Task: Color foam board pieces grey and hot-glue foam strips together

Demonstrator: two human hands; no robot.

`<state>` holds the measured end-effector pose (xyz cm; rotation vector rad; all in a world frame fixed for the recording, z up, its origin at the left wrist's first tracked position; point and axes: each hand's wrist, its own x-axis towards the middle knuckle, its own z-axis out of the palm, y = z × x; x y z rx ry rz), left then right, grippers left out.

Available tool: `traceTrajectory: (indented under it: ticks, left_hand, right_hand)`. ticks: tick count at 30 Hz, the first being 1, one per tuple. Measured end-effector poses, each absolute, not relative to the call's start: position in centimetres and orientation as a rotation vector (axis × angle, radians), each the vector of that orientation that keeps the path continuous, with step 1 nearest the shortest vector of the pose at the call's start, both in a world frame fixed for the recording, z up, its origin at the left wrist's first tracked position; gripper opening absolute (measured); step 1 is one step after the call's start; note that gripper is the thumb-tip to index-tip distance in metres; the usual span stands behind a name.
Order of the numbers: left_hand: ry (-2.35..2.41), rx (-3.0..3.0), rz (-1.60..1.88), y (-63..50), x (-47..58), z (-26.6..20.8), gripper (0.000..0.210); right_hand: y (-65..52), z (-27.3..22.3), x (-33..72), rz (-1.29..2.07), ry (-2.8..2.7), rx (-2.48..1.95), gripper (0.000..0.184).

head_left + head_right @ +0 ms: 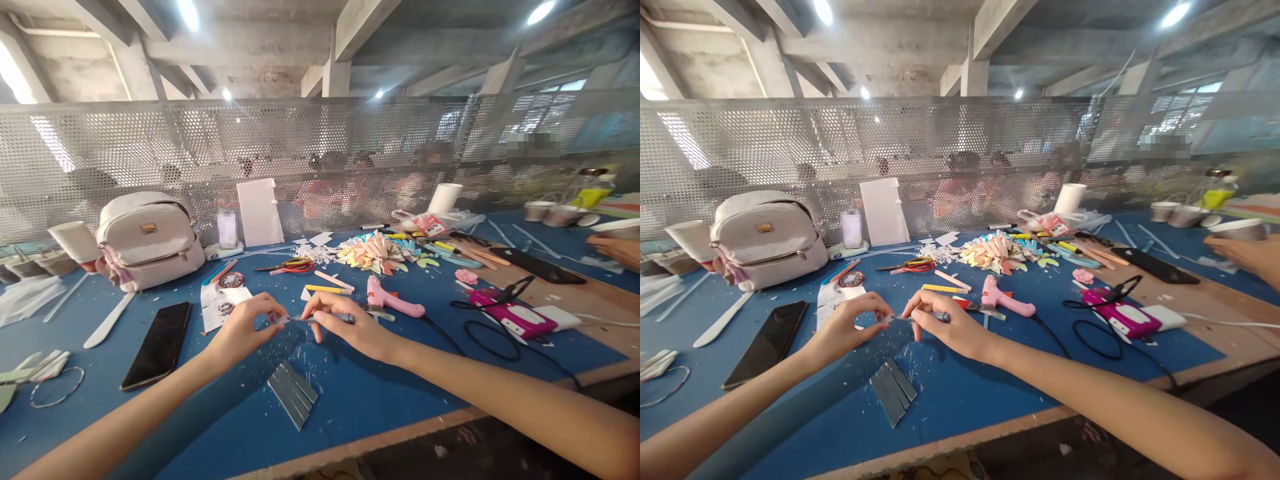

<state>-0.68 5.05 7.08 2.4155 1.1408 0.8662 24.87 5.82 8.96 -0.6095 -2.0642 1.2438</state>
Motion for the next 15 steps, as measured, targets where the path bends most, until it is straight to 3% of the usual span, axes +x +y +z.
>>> traceTrajectory:
  ticks: [9,15]
  left_hand:
    - [1.011,2.54,0.967,0.9,-0.7,6.3,0.02]
    - [0.808,2.75,0.97,-2.8,-0.1,4.6,0.027]
  right_hand:
    - [3.3,9.0,24.6,1.429,-2.181,-0.486,0.026]
    - [1.3,8.5,24.9,1.206,-2.457,-0.184,0.021]
